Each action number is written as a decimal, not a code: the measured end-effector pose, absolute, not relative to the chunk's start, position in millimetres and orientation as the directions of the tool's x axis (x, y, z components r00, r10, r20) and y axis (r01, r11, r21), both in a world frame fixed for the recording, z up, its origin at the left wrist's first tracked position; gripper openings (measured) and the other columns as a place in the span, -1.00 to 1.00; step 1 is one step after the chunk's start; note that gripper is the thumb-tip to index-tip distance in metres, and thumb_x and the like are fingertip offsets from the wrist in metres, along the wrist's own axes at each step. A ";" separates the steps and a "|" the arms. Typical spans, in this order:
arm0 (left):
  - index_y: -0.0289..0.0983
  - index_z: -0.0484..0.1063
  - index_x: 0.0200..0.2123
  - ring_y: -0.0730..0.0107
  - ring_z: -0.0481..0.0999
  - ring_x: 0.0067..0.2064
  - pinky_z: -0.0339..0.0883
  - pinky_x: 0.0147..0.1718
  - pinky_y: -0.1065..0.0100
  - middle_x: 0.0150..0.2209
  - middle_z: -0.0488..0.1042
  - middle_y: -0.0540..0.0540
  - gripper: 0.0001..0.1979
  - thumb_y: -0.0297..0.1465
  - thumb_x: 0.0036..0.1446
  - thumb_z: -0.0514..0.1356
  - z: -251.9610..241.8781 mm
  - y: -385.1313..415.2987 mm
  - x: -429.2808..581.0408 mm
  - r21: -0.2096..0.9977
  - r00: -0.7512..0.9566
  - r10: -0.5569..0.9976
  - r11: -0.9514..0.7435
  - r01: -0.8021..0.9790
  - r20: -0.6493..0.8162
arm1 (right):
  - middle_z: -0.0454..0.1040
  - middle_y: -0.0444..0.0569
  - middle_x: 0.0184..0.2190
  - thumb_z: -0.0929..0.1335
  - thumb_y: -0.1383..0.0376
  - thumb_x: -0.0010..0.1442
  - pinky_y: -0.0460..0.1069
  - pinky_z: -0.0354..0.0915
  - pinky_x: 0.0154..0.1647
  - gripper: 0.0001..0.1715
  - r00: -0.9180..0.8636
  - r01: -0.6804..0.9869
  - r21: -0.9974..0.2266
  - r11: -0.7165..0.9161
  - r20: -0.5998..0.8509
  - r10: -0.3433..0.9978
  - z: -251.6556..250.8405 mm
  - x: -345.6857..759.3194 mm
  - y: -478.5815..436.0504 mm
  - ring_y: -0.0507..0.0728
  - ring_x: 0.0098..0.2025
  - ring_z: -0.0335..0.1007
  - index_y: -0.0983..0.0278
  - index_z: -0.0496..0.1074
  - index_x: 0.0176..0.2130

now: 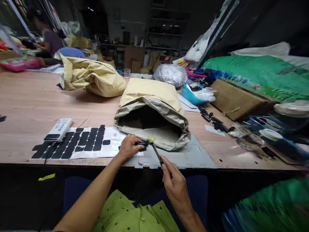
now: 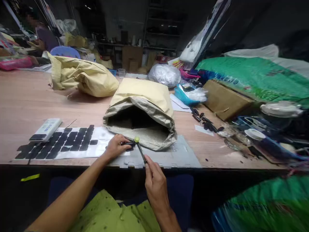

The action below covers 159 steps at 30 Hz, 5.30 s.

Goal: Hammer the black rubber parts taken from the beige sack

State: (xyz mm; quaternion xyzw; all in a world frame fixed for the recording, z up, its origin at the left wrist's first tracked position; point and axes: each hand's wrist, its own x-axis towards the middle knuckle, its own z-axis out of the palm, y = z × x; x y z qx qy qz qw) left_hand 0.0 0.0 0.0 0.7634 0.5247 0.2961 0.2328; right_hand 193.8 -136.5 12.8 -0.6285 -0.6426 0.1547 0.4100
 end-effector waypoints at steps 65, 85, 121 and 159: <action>-0.27 0.56 -0.37 0.35 0.51 -0.27 0.38 -0.25 0.34 -0.30 0.56 -0.10 -0.88 -0.38 0.14 0.22 52.5 3.4 9.7 0.798 0.293 0.945 -0.290 0.529 0.149 | 0.38 0.00 -0.27 0.23 0.27 0.31 0.01 -0.01 -0.32 -0.62 0.213 0.977 -0.104 -0.187 0.510 0.833 -8.9 216.5 -72.4 0.12 -0.28 0.15 0.14 0.48 0.04; -0.32 0.55 -0.23 0.01 0.56 -0.08 0.37 -0.21 0.26 -0.14 0.58 -0.34 -0.66 -0.18 0.08 0.20 26.7 81.7 52.9 0.506 -0.095 0.993 0.118 0.854 -0.070 | 0.39 0.03 -0.30 0.24 0.28 0.29 0.02 0.01 -0.34 -0.62 0.211 0.977 -0.088 -0.192 0.489 0.847 -4.0 214.5 -72.5 0.14 -0.29 0.19 0.15 0.48 0.04; -0.23 0.55 -0.25 0.28 0.40 -0.21 0.23 -0.24 0.32 -0.32 0.46 -0.04 -0.85 -0.37 0.06 0.31 16.0 -15.2 -13.0 0.662 0.360 0.919 -0.372 0.651 0.162 | 0.54 0.06 -0.09 0.22 0.12 0.33 0.00 0.39 -0.04 -0.59 0.176 0.681 -0.725 0.099 0.294 0.940 8.4 209.1 -122.2 0.13 -0.08 0.48 0.28 0.47 -0.01; -0.25 0.38 -0.44 0.33 0.39 -0.29 0.24 -0.28 0.33 -0.40 0.43 -0.03 -0.55 -0.17 0.34 -0.13 23.9 -16.8 -17.8 0.867 0.298 0.951 -0.219 0.448 0.087 | 0.46 -0.01 -0.27 0.24 0.22 0.31 -0.03 0.17 -0.30 -0.66 0.145 0.986 -0.145 -0.087 0.471 0.870 -0.9 227.9 -75.6 0.13 -0.25 0.33 0.24 0.50 -0.03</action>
